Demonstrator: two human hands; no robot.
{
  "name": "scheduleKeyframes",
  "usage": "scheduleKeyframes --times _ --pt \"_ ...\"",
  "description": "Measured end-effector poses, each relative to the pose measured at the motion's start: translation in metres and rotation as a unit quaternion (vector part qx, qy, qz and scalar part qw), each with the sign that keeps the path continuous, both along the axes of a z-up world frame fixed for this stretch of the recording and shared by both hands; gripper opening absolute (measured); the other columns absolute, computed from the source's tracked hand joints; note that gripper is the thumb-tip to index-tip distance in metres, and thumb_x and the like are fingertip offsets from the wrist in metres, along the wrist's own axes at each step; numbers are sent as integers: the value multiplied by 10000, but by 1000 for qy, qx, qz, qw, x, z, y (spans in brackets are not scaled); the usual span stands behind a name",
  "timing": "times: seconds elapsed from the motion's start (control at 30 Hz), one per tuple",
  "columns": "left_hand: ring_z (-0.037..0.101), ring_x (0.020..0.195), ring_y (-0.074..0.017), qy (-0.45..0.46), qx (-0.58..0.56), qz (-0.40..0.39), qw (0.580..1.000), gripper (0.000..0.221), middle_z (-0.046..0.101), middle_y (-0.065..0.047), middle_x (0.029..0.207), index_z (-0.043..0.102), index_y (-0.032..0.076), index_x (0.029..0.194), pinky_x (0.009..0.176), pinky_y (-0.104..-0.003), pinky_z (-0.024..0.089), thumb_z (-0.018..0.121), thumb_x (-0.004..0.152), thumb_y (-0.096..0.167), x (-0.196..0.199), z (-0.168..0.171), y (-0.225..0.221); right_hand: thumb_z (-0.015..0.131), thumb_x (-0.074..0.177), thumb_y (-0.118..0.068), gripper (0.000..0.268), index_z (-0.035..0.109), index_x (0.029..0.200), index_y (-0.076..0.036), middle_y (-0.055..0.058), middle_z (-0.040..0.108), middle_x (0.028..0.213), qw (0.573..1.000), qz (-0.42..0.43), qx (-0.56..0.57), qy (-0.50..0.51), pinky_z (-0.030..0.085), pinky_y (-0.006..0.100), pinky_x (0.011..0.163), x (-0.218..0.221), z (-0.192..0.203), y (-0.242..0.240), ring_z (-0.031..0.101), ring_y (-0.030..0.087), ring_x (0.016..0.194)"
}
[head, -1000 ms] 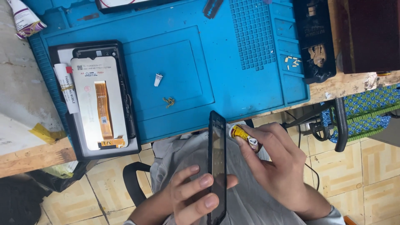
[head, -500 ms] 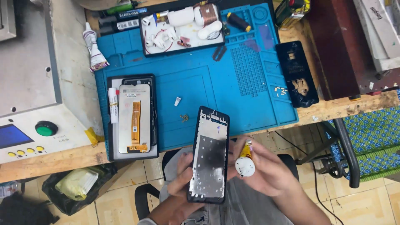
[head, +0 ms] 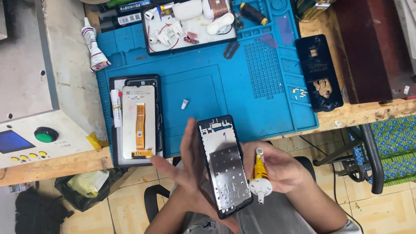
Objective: Applying adhesive to a smartphone frame and preparing it for a screen replacement at a repair bench.
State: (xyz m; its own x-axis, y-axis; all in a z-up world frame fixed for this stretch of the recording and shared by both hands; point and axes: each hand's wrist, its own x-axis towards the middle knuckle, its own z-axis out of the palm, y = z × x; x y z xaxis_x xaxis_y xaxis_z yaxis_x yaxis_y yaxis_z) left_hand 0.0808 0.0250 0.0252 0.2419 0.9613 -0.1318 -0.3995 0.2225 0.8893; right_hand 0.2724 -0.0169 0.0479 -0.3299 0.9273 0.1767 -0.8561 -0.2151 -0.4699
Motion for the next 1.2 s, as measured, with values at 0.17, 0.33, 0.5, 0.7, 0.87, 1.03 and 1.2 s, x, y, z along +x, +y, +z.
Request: scheduleKeyframes --times 0.17,0.33,0.5,0.7,0.87,1.03,1.2 --pt "-79 1763 -541 38 332 -156 929 1602 -205 -398 1800 -326 407 1654 1454 -705 124 895 627 553 -6 2 18 783 1112 -287 328 672 1182 14 155 666 1091 998 43 -40 8 514 325 781 13 -22 -1 672 232 929" --pt "149 1669 -496 37 312 -159 936 1557 -68 -400 1780 -260 456 1680 1336 -633 267 914 659 526 -1 -9 17 854 1040 -310 412 695 1122 60 125 646 935 993 77 -91 -27 438 263 642 18 -27 6 589 162 753" --pt "270 1667 -613 46 300 -114 946 1446 156 -365 1729 -65 488 1764 1317 -664 361 866 667 621 -1 -7 25 816 1018 -378 403 782 1124 9 133 681 1042 966 46 -147 -209 534 330 805 30 23 4 707 230 934" --pt "644 1000 -247 25 -235 201 951 806 685 -233 1453 649 -28 1437 713 -333 464 291 1020 562 51 8 19 705 927 -138 270 750 1158 -5 188 716 1246 694 -316 -117 -637 643 377 1017 29 32 5 646 301 1353" --pt "495 1513 -449 31 -40 84 995 1023 554 -385 1529 549 -72 1466 1240 -543 411 420 1026 842 28 -30 9 760 949 -79 293 708 1149 129 288 750 1062 549 -435 -13 -714 598 351 811 5 -2 22 733 307 888" --pt "543 1497 -486 39 18 50 998 949 574 -277 1528 530 -67 1479 1285 -616 369 392 1089 787 12 -54 7 819 956 -65 282 739 1170 101 266 751 1078 521 -408 10 -750 610 347 819 -5 -19 34 745 286 921" --pt "496 1542 -480 24 -26 54 998 1001 552 -338 1522 511 -84 1465 1260 -604 405 504 1076 839 16 -46 4 822 957 -80 293 751 1189 85 250 768 1108 512 -367 35 -776 608 335 802 -2 -22 35 746 271 930"
